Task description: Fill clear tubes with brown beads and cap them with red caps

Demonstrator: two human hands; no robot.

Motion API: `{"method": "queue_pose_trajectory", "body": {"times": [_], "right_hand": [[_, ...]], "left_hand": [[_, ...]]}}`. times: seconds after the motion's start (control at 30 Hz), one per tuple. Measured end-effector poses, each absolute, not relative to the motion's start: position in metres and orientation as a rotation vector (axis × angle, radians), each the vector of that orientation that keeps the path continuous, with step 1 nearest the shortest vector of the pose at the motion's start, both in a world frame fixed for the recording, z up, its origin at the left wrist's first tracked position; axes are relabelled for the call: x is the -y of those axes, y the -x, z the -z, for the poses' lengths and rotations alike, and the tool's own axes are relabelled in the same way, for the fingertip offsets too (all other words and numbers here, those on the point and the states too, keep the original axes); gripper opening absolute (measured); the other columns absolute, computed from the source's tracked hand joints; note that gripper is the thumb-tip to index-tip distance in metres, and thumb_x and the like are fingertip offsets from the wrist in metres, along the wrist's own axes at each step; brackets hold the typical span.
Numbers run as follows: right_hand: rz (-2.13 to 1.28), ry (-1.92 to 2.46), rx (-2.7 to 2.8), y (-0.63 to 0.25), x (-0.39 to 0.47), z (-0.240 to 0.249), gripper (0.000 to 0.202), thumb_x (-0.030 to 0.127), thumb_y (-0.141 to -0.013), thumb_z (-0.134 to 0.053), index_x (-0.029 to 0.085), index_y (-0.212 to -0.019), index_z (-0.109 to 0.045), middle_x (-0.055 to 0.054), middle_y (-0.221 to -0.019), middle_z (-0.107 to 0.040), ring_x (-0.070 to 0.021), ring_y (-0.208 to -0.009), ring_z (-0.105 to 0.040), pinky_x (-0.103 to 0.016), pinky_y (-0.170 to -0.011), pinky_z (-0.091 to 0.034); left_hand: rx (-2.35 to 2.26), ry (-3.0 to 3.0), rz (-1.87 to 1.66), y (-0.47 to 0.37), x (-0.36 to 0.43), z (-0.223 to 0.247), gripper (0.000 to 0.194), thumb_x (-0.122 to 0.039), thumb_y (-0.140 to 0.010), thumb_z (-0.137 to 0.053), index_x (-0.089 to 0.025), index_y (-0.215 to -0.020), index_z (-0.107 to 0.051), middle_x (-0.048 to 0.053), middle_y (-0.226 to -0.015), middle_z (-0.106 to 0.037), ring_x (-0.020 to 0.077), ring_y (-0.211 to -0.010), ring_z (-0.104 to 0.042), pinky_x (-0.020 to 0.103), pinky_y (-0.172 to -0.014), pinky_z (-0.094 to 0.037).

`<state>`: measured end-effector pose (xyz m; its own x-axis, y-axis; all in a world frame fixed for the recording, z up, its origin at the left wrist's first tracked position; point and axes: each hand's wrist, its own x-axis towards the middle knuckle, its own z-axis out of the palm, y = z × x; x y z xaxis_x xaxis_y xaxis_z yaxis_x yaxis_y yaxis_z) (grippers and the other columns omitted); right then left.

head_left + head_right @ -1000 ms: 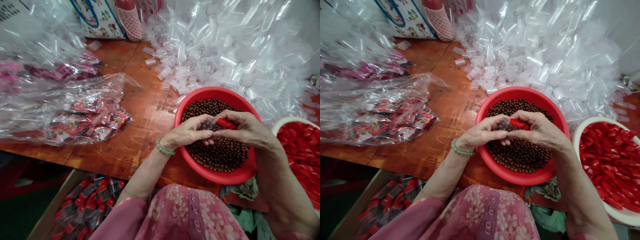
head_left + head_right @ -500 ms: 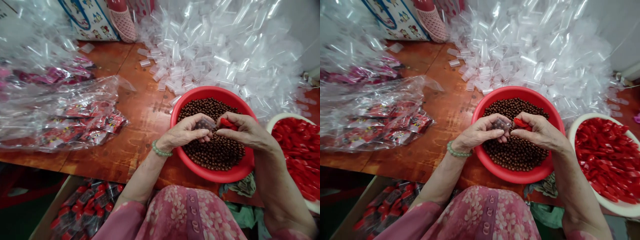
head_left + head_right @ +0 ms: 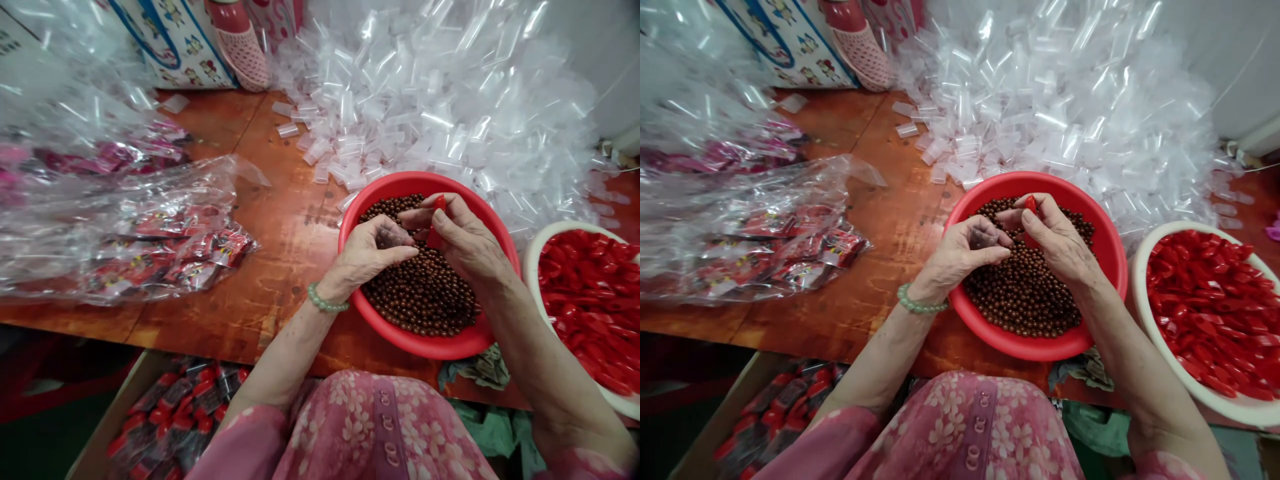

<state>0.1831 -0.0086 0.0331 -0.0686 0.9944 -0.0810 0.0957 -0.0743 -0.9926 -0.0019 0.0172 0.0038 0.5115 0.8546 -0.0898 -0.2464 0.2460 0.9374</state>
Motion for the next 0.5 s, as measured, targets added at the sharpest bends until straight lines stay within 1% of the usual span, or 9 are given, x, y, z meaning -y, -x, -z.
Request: {"method": "queue_pose_trajectory", "body": {"times": [0.07,0.13,0.27,0.37,0.43,0.5], "right_hand": [[-1.335,1.248,1.242,-0.17,0.004,-0.03,0.046,0.066,-0.085,-0.072,0.031,-0.108,-0.055,-0.002,-0.119,-0.076,-0.0223,-0.117,-0.07,-0.04,-0.103,-0.055],[-1.378,1.213,1.237,-0.156,0.002,-0.028,0.044,0.066,-0.084,-0.073,0.03,-0.103,-0.056,-0.003,-0.123,-0.074,-0.0224,-0.12,-0.069,-0.042,-0.107,-0.055],[-1.427,1.17,1.205,-0.136,0.002,-0.027,0.038,0.062,-0.086,-0.07,0.028,-0.099,-0.058,-0.004,-0.125,-0.073,-0.0224,-0.118,-0.069,-0.043,-0.104,-0.057],[-1.395,1.196,1.165,-0.135,0.0,-0.026,0.033,0.055,-0.084,-0.073,0.027,-0.096,-0.062,-0.004,-0.116,-0.074,-0.0218,-0.111,-0.07,-0.042,-0.103,-0.057],[-1.25,1.218,1.139,-0.139,-0.002,-0.025,0.028,0.046,-0.078,-0.079,0.026,-0.093,-0.064,-0.002,-0.105,-0.073,-0.0197,-0.102,-0.07,-0.039,-0.1,-0.056],[-1.059,1.25,1.137,-0.145,-0.003,-0.024,0.026,0.037,-0.075,-0.082,0.028,-0.093,-0.065,0.0,-0.095,-0.071,-0.0176,-0.092,-0.069,-0.035,-0.094,-0.057]], "left_hand": [[-0.726,-1.069,-0.922,-0.001,-0.017,-0.002,0.043,-0.036,-0.063,-0.094,-0.015,-0.078,-0.06,0.002,-0.089,-0.072,0.0106,-0.079,-0.062,0.026,-0.077,-0.049],[-0.736,-1.087,-0.986,-0.003,-0.017,0.0,0.043,-0.034,-0.062,-0.094,-0.015,-0.074,-0.057,0.0,-0.085,-0.068,0.01,-0.078,-0.059,0.025,-0.076,-0.047],[-0.76,-1.064,-0.998,-0.006,-0.017,0.005,0.043,-0.034,-0.063,-0.093,-0.017,-0.077,-0.057,-0.004,-0.076,-0.061,0.0093,-0.072,-0.055,0.025,-0.071,-0.045],[-0.762,-1.052,-1.019,-0.005,-0.016,0.005,0.041,-0.034,-0.066,-0.091,-0.018,-0.078,-0.056,-0.004,-0.075,-0.061,0.0094,-0.072,-0.056,0.025,-0.072,-0.045],[-0.76,-1.061,-1.039,-0.004,-0.015,0.004,0.04,-0.034,-0.067,-0.091,-0.018,-0.077,-0.056,-0.005,-0.072,-0.059,0.0086,-0.069,-0.054,0.024,-0.07,-0.044],[-0.761,-1.059,-1.056,-0.002,-0.015,0.002,0.041,-0.036,-0.066,-0.092,-0.018,-0.078,-0.056,-0.006,-0.071,-0.058,0.0079,-0.067,-0.053,0.024,-0.068,-0.043]]}}
